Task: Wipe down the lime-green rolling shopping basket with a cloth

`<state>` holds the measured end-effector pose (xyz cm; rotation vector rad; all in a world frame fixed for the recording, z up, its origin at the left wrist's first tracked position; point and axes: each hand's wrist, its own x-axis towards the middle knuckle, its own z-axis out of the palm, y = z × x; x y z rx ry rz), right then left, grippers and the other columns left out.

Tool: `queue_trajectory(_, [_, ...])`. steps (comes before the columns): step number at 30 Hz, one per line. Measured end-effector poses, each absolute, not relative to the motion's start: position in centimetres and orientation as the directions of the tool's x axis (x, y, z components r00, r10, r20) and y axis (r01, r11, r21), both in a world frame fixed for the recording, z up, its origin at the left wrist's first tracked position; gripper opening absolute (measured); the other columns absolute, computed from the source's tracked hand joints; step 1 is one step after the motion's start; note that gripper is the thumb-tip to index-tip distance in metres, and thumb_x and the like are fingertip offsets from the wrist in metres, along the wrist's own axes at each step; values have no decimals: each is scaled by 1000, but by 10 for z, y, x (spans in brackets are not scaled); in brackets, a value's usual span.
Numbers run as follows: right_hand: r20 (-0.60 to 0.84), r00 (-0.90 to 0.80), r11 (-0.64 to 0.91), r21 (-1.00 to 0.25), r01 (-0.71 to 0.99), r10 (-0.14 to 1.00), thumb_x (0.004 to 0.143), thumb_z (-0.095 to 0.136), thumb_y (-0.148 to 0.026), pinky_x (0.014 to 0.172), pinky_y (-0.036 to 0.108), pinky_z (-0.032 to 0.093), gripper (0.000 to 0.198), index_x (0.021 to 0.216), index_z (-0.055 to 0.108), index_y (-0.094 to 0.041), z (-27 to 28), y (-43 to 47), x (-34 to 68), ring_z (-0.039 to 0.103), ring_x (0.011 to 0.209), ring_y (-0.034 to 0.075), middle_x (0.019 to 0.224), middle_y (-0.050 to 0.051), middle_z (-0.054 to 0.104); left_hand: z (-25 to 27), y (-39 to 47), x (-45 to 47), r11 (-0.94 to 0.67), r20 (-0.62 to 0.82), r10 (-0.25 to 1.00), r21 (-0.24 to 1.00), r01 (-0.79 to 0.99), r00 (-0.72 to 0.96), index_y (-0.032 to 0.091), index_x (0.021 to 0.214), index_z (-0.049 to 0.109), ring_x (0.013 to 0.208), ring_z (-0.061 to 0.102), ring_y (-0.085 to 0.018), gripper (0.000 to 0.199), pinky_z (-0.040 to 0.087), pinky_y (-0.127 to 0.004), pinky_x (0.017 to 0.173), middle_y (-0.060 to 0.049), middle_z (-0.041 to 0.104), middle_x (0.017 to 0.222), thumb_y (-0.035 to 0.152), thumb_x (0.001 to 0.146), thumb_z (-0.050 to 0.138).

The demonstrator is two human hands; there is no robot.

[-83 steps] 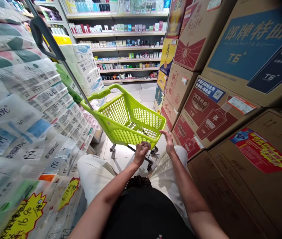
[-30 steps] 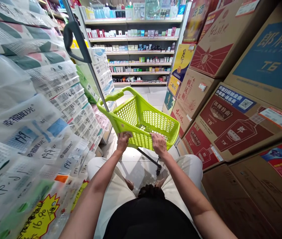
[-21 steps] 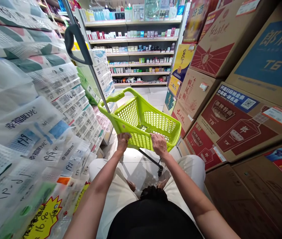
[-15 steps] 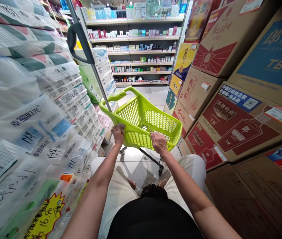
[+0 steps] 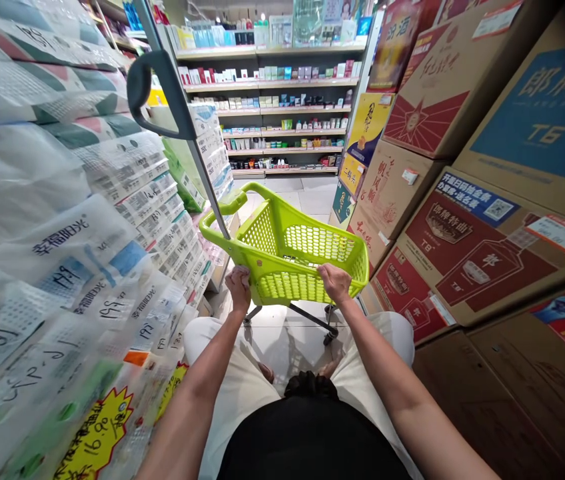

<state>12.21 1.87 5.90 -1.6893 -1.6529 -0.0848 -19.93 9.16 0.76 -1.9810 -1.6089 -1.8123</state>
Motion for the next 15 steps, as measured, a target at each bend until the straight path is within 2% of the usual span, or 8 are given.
queue_trajectory(3, [472, 214, 23, -447, 894, 855, 108, 26, -55, 61, 30, 20, 64, 76, 70, -21, 72, 29, 113, 55, 65, 15, 72, 5, 69, 17, 89, -203, -480, 752, 608, 605, 636, -256, 19, 101, 60, 110, 51, -27, 12, 49, -44, 100, -13, 51, 106, 20, 91, 54])
queue_trajectory(7, [456, 131, 87, -427, 900, 880, 109, 29, -51, 62, 30, 21, 57, 84, 71, -22, 82, 39, 82, 55, 66, 15, 79, 4, 72, 28, 88, -196, -468, 761, 558, 619, 631, -332, 19, 107, 58, 122, 49, -31, 19, 44, -49, 108, -16, 52, 118, 15, 89, 56])
queue_trajectory(9, [489, 70, 146, -390, 909, 869, 110, 29, -50, 65, 30, 25, 56, 85, 71, -22, 79, 39, 71, 57, 72, 17, 81, 5, 73, 13, 75, -189, -434, 738, 584, 635, 639, -338, 20, 106, 59, 114, 53, -29, 15, 48, -46, 103, -14, 53, 113, 19, 93, 53])
queue_trajectory(12, [562, -64, 257, -272, 927, 825, 108, 33, -50, 72, 30, 30, 52, 86, 70, -21, 70, 37, 66, 59, 80, 19, 83, 7, 74, -15, 50, -183, -439, 716, 664, 606, 663, -214, 21, 103, 61, 99, 56, -24, 14, 54, -39, 90, -9, 56, 100, 21, 94, 51])
queue_trajectory(15, [561, -82, 258, -241, 936, 824, 107, 32, -55, 68, 31, 27, 55, 82, 68, -22, 66, 36, 71, 58, 75, 18, 77, 5, 71, -4, 49, -189, -421, 727, 624, 622, 660, -287, 20, 108, 61, 102, 56, -25, 20, 53, -41, 94, -11, 54, 104, 16, 91, 51])
